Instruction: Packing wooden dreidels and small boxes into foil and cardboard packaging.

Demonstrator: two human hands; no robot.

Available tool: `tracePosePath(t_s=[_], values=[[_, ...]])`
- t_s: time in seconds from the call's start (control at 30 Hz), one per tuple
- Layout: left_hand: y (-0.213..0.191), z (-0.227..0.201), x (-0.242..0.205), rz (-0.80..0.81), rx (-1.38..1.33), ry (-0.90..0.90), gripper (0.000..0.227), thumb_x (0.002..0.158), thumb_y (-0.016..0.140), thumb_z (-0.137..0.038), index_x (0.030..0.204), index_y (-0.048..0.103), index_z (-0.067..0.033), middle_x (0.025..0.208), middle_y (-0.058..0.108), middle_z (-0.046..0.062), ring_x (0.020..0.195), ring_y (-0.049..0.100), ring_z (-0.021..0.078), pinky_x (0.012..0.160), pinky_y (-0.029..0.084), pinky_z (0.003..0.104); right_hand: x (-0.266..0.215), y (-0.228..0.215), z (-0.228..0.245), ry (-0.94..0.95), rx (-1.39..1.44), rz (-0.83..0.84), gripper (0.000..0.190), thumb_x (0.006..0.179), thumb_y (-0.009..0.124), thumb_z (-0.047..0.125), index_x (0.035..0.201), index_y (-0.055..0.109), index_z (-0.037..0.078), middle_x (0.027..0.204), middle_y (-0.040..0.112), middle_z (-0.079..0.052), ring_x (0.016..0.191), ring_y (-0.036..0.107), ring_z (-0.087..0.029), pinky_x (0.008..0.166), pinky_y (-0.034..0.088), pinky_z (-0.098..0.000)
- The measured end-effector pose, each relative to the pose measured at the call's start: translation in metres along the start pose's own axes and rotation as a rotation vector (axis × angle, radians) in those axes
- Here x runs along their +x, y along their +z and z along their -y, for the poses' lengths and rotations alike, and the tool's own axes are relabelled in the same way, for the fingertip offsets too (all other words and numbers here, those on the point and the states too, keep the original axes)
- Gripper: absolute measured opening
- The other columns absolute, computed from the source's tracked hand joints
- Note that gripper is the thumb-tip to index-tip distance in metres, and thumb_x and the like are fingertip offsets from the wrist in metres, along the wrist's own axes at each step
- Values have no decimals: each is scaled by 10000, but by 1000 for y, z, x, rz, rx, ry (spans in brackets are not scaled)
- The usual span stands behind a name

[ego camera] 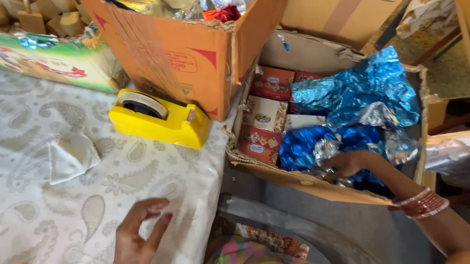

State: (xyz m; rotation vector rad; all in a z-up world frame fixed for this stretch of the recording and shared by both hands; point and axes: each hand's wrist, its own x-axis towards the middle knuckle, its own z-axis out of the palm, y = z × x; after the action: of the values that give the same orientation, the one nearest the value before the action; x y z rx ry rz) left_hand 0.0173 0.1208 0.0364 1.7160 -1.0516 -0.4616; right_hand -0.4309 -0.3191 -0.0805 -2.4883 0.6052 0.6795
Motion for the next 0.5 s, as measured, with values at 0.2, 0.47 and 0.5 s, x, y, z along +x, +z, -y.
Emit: tracePosePath(t_s=[0.2,0.47,0.5], values=[[-18,45,-32,94,46,-102,275,802,759,-9,1074,745,-47,1030,789,61,973,773,167,850,609,301,28,35,-21,129,-51,472,396,936,650,427,1099,755,81,945,754,-96,903,737,-278,855,600,-466],[-19,97,-45,160,-102,-87,276,821,725,19,1089,756,-40,1005,803,75,902,813,163,808,633,319,162,154,-96,-240,111,-15,250,937,611,273,1043,790,134,1031,776,-125,905,742,-261,780,588,-431],[-19,109,-46,137,-93,-74,276,821,725,19,1089,756,-40,1005,803,75,902,813,163,808,633,319,139,142,-82,-259,93,-27,250,937,611,273,1043,790,134,1031,776,-125,905,742,-261,780,588,-431]])
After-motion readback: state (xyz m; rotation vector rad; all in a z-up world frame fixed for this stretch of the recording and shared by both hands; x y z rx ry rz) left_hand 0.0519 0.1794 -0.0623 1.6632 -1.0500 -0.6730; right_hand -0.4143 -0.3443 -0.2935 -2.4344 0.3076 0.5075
